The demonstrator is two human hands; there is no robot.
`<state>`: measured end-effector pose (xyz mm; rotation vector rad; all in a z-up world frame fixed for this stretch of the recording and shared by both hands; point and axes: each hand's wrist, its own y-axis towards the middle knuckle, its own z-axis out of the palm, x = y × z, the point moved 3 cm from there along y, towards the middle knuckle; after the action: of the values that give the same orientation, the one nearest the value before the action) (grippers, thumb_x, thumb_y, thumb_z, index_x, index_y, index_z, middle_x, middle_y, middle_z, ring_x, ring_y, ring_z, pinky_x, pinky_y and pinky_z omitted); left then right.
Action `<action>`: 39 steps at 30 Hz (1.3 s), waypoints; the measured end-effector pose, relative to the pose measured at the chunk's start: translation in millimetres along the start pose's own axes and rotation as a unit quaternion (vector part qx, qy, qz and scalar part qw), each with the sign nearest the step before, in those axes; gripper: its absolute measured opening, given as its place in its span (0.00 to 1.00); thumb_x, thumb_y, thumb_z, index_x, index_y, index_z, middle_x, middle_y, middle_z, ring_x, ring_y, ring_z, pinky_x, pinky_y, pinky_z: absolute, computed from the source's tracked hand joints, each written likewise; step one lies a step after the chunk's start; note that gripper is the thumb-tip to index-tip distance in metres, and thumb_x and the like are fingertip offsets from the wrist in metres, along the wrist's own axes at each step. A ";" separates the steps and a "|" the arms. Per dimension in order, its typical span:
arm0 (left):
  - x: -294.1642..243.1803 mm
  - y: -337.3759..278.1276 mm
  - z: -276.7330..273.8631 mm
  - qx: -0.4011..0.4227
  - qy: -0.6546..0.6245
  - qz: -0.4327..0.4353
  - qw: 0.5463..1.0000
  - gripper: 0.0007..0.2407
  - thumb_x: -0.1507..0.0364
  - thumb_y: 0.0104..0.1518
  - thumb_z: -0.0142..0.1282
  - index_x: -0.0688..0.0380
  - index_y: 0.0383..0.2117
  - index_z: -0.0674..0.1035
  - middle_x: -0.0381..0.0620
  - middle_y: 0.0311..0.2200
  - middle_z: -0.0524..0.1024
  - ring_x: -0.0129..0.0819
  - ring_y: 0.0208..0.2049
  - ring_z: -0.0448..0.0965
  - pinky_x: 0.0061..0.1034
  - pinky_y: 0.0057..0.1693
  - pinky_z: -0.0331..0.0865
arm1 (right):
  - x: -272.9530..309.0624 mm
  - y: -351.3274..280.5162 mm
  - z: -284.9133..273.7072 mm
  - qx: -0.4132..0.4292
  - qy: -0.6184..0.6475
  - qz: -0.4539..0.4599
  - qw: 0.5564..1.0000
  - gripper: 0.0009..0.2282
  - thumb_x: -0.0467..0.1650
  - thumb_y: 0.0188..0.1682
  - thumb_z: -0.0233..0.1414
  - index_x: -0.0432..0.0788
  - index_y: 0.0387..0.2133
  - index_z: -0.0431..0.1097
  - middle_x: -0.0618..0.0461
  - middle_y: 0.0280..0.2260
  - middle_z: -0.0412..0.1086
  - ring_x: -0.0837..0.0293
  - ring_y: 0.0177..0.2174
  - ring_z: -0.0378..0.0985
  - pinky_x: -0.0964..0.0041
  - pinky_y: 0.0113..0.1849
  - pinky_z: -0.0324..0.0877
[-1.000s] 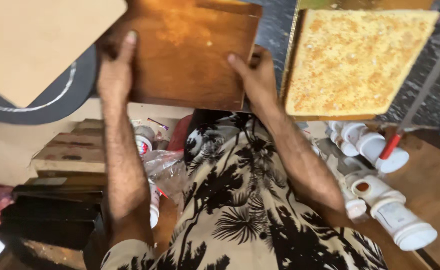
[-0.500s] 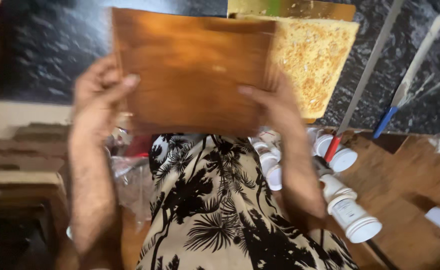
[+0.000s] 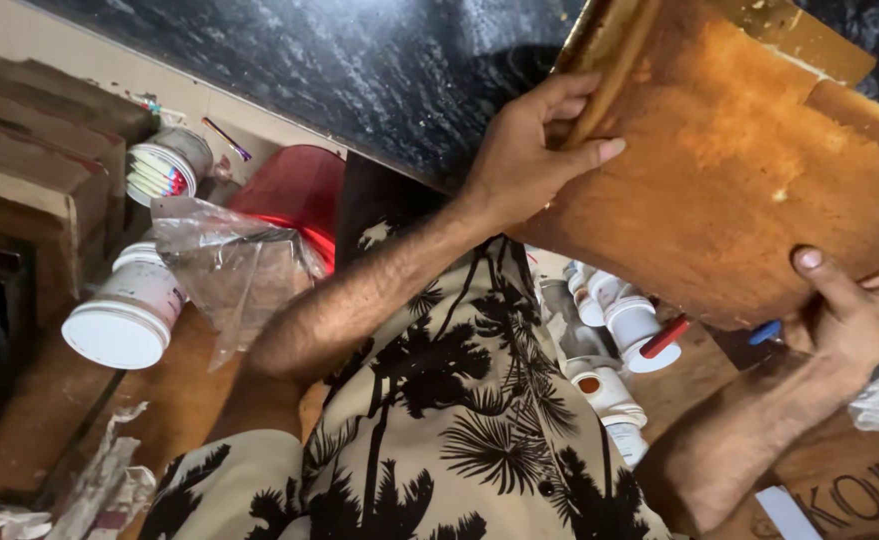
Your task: The person prepares cake layers by trimming off the crust with a long serrated knife, scraping a flat surface with a smaller knife, and then sprinkling crumbs by hand onto a cake base on a turntable before retrieving more supplies from a storage area.
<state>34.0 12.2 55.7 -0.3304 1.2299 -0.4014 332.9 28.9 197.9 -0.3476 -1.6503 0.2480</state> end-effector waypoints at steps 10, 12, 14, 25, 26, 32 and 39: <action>12.2 -6.5 -1.9 -0.158 0.288 0.080 0.941 0.31 0.64 0.55 0.70 0.57 0.63 0.67 0.53 0.59 0.68 0.44 0.59 0.75 0.35 0.64 0.74 | -19.1 20.7 24.0 -0.087 -0.420 0.008 0.903 0.26 0.29 0.48 0.66 0.34 0.58 0.65 0.38 0.54 0.68 0.46 0.51 0.76 0.56 0.54 0.74; 19.6 -1.4 -1.5 -0.119 0.211 0.166 0.956 0.39 0.62 0.57 0.71 0.56 0.70 0.55 0.55 0.71 0.53 0.47 0.69 0.64 0.39 0.73 0.62 | -27.5 15.2 29.0 -0.162 -0.617 0.006 0.770 0.28 0.38 0.48 0.68 0.36 0.56 0.65 0.33 0.52 0.65 0.41 0.47 0.74 0.50 0.48 0.73; 30.8 -10.3 1.5 -0.078 0.159 0.200 0.964 0.40 0.66 0.62 0.67 0.54 0.73 0.47 0.55 0.74 0.47 0.48 0.73 0.54 0.42 0.78 0.54 | -46.6 0.6 53.7 -0.042 -0.500 -0.210 0.839 0.29 0.44 0.65 0.53 0.37 0.69 0.54 0.37 0.68 0.54 0.41 0.67 0.59 0.42 0.66 0.59; 61.7 -9.7 11.0 -0.006 0.040 0.279 0.959 0.36 0.76 0.72 0.51 0.46 0.77 0.36 0.45 0.76 0.36 0.36 0.78 0.37 0.36 0.80 0.34 | -132.0 15.3 96.4 0.006 -0.658 -0.252 0.709 0.34 0.60 0.57 0.23 0.69 0.76 0.32 0.49 0.74 0.26 0.42 0.73 0.25 0.33 0.69 0.23; 60.6 -10.8 9.4 -0.010 0.039 0.274 0.961 0.35 0.76 0.73 0.50 0.47 0.75 0.36 0.45 0.76 0.37 0.36 0.77 0.37 0.35 0.80 0.35 | -129.9 17.1 98.7 -0.005 -0.658 -0.252 0.710 0.34 0.60 0.57 0.23 0.69 0.76 0.32 0.49 0.74 0.26 0.42 0.73 0.25 0.33 0.69 0.23; 40.7 11.0 8.1 -0.012 0.107 0.242 0.964 0.36 0.71 0.72 0.53 0.54 0.75 0.36 0.53 0.77 0.34 0.46 0.78 0.38 0.39 0.80 0.45 | -101.9 1.4 100.1 0.068 -0.641 -0.171 0.745 0.41 0.61 0.55 0.23 0.54 0.77 0.40 0.43 0.76 0.30 0.34 0.74 0.27 0.26 0.68 0.23; 45.7 25.0 4.1 -0.077 0.238 0.218 0.943 0.33 0.67 0.72 0.55 0.62 0.74 0.46 0.59 0.73 0.57 0.48 0.75 0.60 0.35 0.76 0.57 | -122.7 5.3 81.5 0.070 -0.606 -0.197 0.767 0.42 0.60 0.53 0.29 0.47 0.76 0.43 0.43 0.75 0.35 0.37 0.72 0.29 0.26 0.66 0.26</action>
<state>53.6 13.1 7.2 -0.0846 1.7663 0.0068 263.0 -7.9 73.5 0.4100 -2.9072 0.2932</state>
